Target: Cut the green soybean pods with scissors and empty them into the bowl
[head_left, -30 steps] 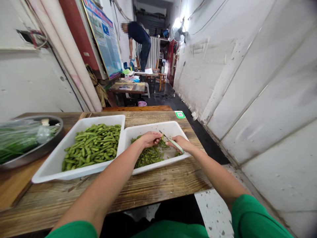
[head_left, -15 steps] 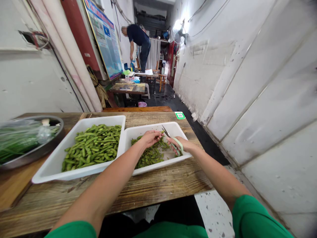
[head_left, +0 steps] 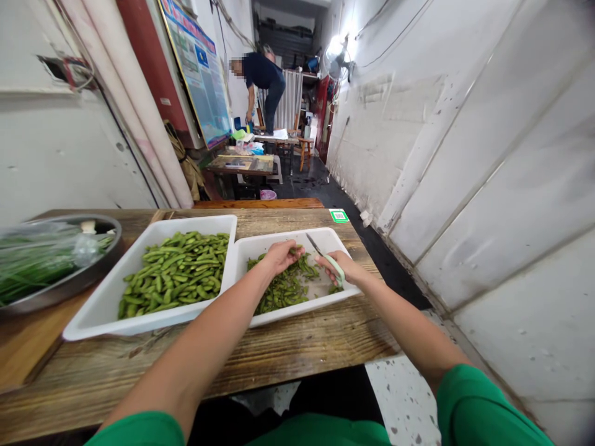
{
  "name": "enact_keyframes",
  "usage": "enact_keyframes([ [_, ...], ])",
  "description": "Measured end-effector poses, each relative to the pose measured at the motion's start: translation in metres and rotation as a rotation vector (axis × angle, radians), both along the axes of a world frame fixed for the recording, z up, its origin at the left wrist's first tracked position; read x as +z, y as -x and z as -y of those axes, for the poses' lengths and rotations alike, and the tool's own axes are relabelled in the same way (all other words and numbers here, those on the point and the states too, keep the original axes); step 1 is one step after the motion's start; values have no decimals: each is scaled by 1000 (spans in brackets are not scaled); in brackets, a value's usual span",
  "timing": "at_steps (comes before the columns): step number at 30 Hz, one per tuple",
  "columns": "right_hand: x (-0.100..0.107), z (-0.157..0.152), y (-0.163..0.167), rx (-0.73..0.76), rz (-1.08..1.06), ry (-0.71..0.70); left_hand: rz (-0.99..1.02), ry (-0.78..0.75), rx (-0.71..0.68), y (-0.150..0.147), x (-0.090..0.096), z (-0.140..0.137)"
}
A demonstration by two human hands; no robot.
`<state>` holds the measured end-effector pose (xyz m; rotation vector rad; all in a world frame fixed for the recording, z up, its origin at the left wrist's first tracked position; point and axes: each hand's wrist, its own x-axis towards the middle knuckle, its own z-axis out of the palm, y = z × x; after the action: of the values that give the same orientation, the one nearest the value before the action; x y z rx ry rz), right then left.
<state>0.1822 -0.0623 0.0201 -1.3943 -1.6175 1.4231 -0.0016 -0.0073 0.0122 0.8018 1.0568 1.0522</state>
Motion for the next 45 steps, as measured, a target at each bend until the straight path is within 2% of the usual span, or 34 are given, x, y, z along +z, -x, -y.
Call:
enact_keyframes([
  [5, -1, -3, -1, -26, -49, -19, -217, -20, 76, 7, -5, -8],
  [9, -1, -2, -1, -26, -59, -13, -506, -84, 11, 7, -13, -7],
  [15, -2, -2, -2, -14, -49, -21, -973, -273, -59, -4, -23, 0],
  [20, 1, -1, -1, 0, -12, -19, -1159, -352, -50, -8, -30, 4],
  [25, 3, 1, 0, 25, 41, 29, -1104, -391, -43, -6, -29, 0],
  [33, 10, 6, 2, 106, 129, 78, -760, -312, 77, -1, -24, -6],
  [40, 6, 5, 0, 116, 163, 24, -533, -213, 30, -5, -18, 0],
  [45, -2, 2, -1, 107, 240, -19, -475, -139, -5, -3, -13, 2],
])
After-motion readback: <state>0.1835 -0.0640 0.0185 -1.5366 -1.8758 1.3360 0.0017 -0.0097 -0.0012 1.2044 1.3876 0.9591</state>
